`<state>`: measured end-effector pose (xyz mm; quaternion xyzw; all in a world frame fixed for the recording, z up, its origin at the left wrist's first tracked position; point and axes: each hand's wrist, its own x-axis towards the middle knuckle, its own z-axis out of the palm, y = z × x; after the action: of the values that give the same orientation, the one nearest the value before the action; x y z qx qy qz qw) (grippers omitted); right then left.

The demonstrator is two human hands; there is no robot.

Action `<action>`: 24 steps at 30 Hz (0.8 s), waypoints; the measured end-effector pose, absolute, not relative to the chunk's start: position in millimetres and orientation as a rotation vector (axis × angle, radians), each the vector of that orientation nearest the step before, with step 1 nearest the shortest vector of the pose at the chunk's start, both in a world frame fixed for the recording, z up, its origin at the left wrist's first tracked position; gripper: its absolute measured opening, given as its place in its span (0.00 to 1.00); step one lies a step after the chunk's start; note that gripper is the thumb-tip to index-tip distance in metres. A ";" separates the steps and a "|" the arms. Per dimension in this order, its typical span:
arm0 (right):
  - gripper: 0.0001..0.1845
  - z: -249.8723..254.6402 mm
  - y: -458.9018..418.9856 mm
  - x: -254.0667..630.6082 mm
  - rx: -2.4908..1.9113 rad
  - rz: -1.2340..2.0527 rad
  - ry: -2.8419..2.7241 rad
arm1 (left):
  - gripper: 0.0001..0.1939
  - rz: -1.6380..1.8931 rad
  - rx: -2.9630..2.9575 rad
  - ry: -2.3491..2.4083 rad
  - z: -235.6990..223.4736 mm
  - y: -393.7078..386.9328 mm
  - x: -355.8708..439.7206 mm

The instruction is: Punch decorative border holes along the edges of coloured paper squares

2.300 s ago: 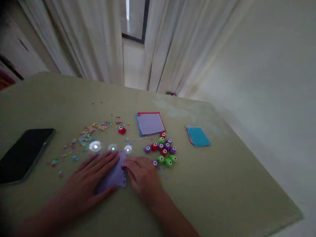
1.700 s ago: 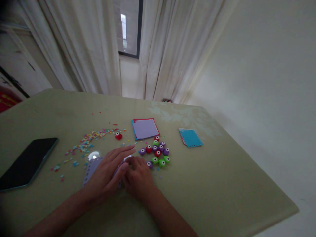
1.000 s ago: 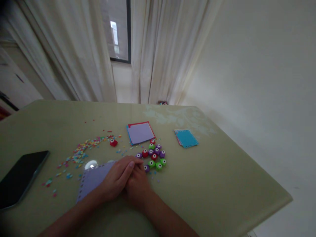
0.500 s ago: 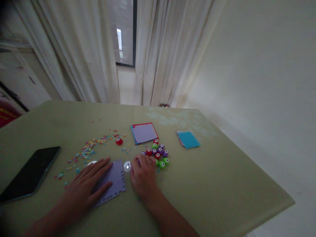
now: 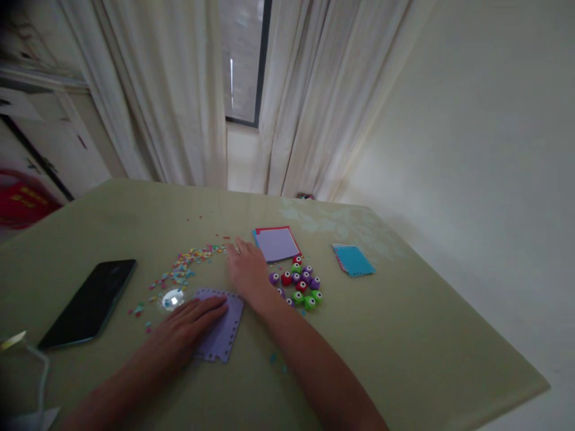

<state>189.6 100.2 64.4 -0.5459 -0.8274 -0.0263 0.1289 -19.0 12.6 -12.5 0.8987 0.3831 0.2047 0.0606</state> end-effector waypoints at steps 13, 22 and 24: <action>0.18 37.9 0.3 236.5 -1.345 0.224 -2.244 | 0.37 0.602 2.617 1.367 -3.0 3.1 -28.9; 0.18 28.7 -13.3 243.3 -1.299 0.356 -2.160 | 0.36 0.651 2.667 1.306 6.5 1.0 -25.2; 0.18 29.9 -14.6 242.3 -1.298 0.365 -2.151 | 0.36 0.657 2.665 1.287 6.0 0.7 -24.4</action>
<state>242.3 -14.6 29.9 -0.4884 -0.8091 0.1373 0.2968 -24.4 0.7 6.0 0.8779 0.4237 0.2163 0.0549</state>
